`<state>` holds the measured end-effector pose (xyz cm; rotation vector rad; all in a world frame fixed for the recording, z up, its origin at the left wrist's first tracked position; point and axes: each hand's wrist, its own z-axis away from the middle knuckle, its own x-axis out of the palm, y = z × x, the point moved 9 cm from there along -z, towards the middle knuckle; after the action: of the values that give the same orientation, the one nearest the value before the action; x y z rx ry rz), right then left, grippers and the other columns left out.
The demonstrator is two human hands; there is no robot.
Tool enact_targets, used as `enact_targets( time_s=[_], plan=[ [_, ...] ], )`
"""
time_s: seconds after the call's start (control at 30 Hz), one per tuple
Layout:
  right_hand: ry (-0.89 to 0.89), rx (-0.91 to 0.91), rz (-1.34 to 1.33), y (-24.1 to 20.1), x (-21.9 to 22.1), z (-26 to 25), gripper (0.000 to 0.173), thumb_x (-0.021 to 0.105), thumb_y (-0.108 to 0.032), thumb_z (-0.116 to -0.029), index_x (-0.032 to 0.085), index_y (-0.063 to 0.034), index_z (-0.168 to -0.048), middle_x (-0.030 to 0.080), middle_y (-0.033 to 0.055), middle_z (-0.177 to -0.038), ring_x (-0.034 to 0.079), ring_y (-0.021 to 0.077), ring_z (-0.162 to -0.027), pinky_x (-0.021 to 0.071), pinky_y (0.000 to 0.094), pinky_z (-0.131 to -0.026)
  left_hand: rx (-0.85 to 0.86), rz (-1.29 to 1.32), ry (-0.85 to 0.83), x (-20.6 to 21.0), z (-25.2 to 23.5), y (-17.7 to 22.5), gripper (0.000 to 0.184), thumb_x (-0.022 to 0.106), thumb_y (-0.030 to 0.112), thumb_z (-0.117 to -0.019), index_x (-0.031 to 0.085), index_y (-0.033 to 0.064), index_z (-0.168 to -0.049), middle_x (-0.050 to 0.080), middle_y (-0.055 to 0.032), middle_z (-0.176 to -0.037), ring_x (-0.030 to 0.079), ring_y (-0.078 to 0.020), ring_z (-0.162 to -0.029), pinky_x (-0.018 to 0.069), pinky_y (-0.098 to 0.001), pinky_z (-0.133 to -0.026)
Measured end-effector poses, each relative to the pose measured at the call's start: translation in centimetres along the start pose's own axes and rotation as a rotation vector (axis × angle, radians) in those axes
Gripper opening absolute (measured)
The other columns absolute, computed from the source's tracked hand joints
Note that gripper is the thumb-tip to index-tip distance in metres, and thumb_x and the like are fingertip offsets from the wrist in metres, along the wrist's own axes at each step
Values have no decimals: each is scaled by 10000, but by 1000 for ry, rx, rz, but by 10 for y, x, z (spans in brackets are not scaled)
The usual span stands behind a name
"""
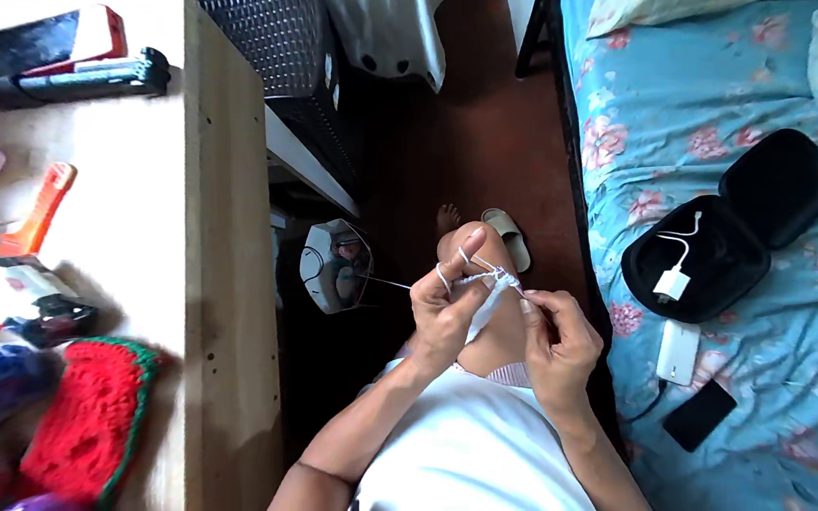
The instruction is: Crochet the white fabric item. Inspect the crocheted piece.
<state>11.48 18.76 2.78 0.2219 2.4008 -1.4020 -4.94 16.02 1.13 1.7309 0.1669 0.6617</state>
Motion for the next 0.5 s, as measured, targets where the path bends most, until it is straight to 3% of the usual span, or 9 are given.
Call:
enact_targets(
  time_s=[0.2, 0.27, 0.37, 0.5],
  plan=[
    [33, -150, 182, -13, -4, 0, 163, 601, -30, -971, 739, 52, -944, 675, 137, -823, 641, 100, -750, 514, 147, -695, -70, 13, -59, 0, -5, -1, 508, 606, -118, -828, 688, 52, -1300, 741, 22, -836, 676, -43, -730, 579, -243, -714],
    [23, -194, 188, -14, -4, 1, 167, 594, -31, -977, 741, 44, -947, 672, 138, -822, 642, 109, -749, 513, 152, -687, -169, 57, -89, -3, -10, -3, 521, 572, -124, -833, 671, 37, -1319, 724, 16, -825, 662, -47, -712, 574, -245, -705],
    [-3, -231, 162, -14, -4, 2, 172, 586, -28, -981, 742, 40, -949, 661, 135, -812, 637, 109, -744, 513, 154, -681, -317, 126, -138, -6, -14, -8, 498, 526, -107, -853, 663, 27, -1313, 719, -3, -916, 654, -46, -731, 574, -230, -706],
    [-33, -240, 113, -15, -4, 4, 162, 595, -30, -984, 734, 43, -944, 655, 134, -813, 637, 96, -755, 516, 144, -698, -425, 270, -186, -6, -14, -16, 464, 518, -77, -852, 691, 33, -1268, 700, -10, -796, 643, -48, -667, 565, -224, -655]
  ],
)
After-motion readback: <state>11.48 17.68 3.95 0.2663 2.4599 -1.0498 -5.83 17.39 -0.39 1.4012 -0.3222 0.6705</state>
